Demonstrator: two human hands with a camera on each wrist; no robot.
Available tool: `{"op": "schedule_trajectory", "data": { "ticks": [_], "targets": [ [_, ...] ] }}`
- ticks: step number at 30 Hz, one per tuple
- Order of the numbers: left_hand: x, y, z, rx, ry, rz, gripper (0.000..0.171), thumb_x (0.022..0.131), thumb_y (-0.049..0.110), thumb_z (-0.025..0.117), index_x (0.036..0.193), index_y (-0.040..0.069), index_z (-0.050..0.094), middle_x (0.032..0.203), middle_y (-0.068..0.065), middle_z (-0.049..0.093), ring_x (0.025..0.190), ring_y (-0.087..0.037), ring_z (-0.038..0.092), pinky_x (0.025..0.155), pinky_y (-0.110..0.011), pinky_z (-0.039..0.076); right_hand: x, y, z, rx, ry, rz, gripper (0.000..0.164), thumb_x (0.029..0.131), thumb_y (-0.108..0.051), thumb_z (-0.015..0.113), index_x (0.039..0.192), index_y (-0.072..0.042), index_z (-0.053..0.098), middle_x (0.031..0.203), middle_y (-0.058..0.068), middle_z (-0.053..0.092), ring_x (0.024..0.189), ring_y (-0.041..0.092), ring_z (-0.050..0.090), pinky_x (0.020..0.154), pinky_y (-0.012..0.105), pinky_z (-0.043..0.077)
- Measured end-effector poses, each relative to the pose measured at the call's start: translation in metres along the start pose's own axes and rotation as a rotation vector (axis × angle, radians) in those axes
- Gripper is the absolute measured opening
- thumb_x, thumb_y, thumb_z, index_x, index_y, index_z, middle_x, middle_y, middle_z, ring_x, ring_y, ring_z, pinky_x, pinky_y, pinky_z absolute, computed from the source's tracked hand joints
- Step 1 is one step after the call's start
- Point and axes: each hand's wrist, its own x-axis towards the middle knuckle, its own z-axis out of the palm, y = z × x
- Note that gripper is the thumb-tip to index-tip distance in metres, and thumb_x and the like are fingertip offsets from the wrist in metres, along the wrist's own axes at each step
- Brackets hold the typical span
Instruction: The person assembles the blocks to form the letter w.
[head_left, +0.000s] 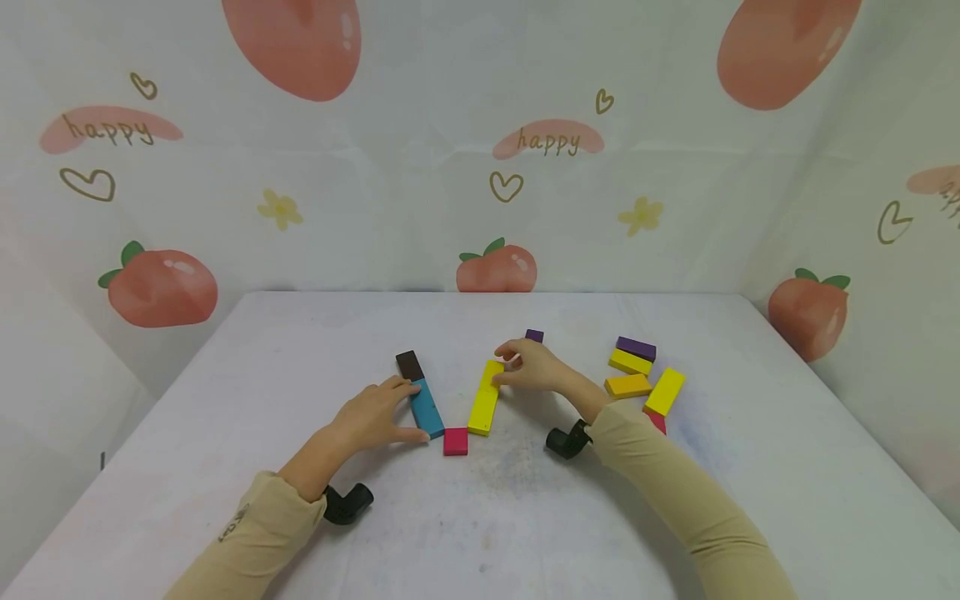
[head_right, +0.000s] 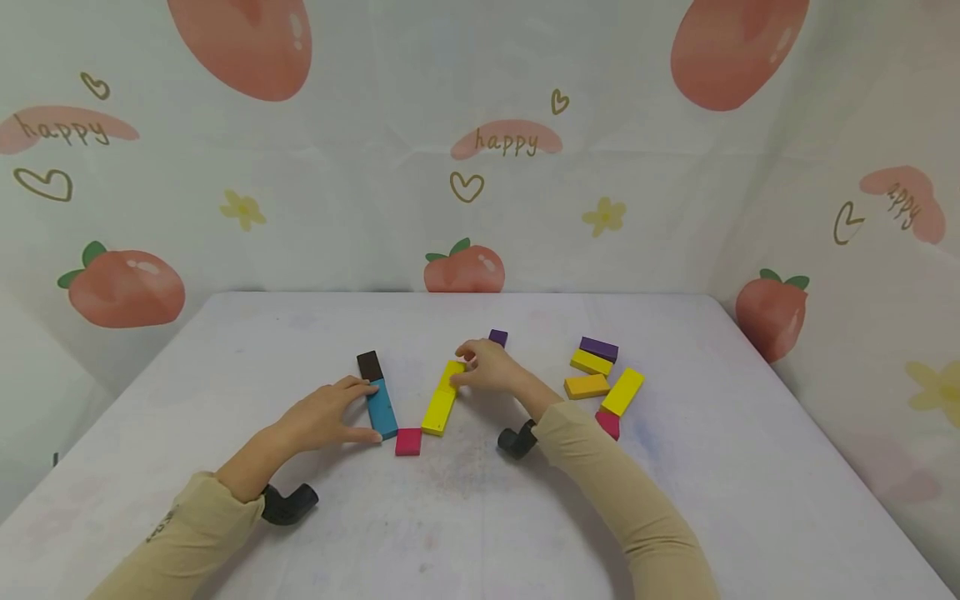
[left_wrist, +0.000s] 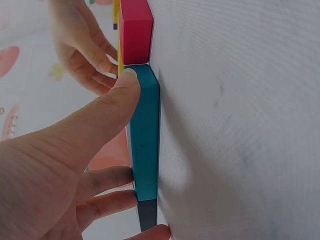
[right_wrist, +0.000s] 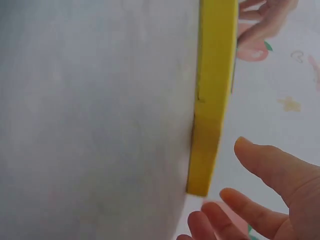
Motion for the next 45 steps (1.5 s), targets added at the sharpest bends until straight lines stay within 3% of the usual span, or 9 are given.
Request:
{"op": "schedule_trajectory", "data": {
  "ticks": [6, 15, 25, 45],
  "targets": [
    [0.0, 0.0, 0.0, 0.005, -0.002, -0.002, 0.076, 0.075, 0.045, 0.074, 0.133, 0.002, 0.05, 0.139, -0.024, 0.044, 0.117, -0.044, 0.05, 0.095, -0.053, 0.046, 0.0, 0.013, -0.015, -0.007, 0.067, 0.005, 0.041, 0.087, -0.022, 0.064, 0.121, -0.001, 0.057, 0.116, 0.018, 0.06, 0.102, 0.029, 0.059, 0.092, 0.039, 0.05],
    [-0.001, 0.0, 0.0, 0.002, -0.013, -0.013, 0.076, 0.075, 0.045, 0.074, 0.133, 0.001, 0.049, 0.14, -0.024, 0.043, 0.118, -0.044, 0.049, 0.096, -0.053, 0.045, 0.003, 0.037, -0.03, 0.041, 0.148, 0.117, 0.04, 0.086, -0.02, 0.065, 0.12, -0.001, 0.056, 0.113, 0.019, 0.06, 0.103, 0.032, 0.058, 0.092, 0.04, 0.051],
    [-0.001, -0.001, 0.0, -0.001, -0.008, -0.012, 0.077, 0.075, 0.045, 0.074, 0.133, 0.002, 0.049, 0.139, -0.024, 0.044, 0.117, -0.043, 0.05, 0.095, -0.053, 0.046, 0.007, 0.047, -0.033, 0.078, 0.161, 0.233, 0.044, 0.086, -0.022, 0.065, 0.124, -0.001, 0.053, 0.121, 0.022, 0.056, 0.108, 0.033, 0.053, 0.097, 0.042, 0.047],
    [0.001, -0.001, 0.001, 0.001, -0.006, -0.006, 0.077, 0.074, 0.045, 0.074, 0.133, 0.002, 0.049, 0.139, -0.024, 0.044, 0.118, -0.043, 0.049, 0.097, -0.053, 0.045, 0.019, 0.054, -0.033, 0.087, 0.145, 0.309, 0.048, 0.085, -0.021, 0.066, 0.126, -0.001, 0.051, 0.12, 0.02, 0.057, 0.105, 0.03, 0.053, 0.097, 0.04, 0.047]
  ]
}}
